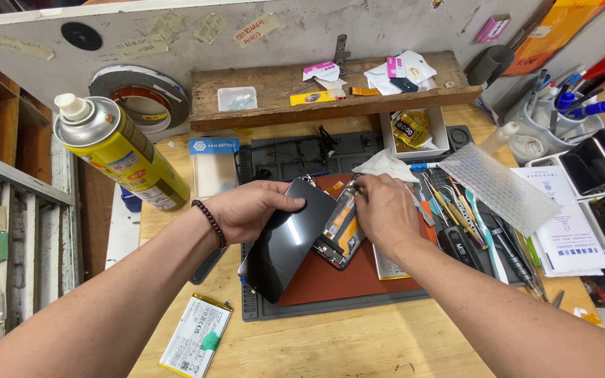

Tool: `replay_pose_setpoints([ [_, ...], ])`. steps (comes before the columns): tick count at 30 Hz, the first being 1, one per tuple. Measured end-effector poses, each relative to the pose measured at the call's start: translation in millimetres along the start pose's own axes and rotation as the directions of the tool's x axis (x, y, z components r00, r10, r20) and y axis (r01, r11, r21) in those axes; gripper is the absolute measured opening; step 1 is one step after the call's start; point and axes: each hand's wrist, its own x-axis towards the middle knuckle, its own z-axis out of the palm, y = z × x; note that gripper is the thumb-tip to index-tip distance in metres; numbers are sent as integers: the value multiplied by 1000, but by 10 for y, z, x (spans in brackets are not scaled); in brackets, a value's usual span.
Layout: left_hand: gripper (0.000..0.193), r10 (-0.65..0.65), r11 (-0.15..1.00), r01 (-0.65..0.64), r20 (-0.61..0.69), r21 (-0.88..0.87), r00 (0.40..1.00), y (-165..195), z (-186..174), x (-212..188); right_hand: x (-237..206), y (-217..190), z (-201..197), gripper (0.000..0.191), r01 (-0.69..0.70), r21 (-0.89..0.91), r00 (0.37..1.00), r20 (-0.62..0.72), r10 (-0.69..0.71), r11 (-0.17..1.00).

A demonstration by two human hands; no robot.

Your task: The person assembles a smartphone by connecting the battery, installing the motherboard, and attaching the display assembly. They handle the battery, motherboard, and display, aligning and securing each component in sequence.

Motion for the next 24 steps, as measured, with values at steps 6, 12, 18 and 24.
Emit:
replay_pose_setpoints([
  [6,16,9,1000,-9,5,-1,1000,3,7,-32,-98,-97,-72,18,-112,-61,994,-5,111,992],
  [12,20,-9,1000,9,6,-22,1000,-7,24,-38,-48,-148,-92,12,-229,31,969,101,225,973],
  [18,19,-6,1000,6,-11,8,1000,-11,8,-7,-45,-145,-96,12,-192,52,972,146,182,980],
  [24,16,9,1000,-9,-4,3,1000,-20,-22,9,-64,-151,-101,13,-187,26,970,161,181,982],
])
